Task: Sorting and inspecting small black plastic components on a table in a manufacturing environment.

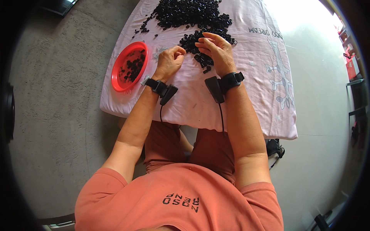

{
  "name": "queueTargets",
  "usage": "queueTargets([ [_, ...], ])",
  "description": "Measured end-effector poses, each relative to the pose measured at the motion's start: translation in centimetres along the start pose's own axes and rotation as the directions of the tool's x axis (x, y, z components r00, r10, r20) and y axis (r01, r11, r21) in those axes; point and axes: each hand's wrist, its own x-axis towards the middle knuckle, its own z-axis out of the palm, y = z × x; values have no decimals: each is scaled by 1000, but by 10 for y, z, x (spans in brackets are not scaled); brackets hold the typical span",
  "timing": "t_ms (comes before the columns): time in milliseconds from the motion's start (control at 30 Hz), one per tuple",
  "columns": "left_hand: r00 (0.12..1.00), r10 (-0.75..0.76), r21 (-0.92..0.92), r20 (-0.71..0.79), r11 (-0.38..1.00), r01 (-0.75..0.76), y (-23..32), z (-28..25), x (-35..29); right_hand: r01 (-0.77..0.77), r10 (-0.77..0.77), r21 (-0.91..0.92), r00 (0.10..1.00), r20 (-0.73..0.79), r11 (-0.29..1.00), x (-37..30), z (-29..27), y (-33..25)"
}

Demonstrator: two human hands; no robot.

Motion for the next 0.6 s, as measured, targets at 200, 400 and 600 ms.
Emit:
queueTargets([
  [200,976,197,60,-88,979,-192,-10,24,15,11,-11,-2,1000,5,1000,-1,4,-1],
  [400,988,147,66,37,987,-149,9,17,10,-7,8,-42,1000,7,999,-3,4,-2],
  [600,981,188,9,57,982,-188,0,9,-5,-10,12,-66,1000,28,998,-3,5,-2],
])
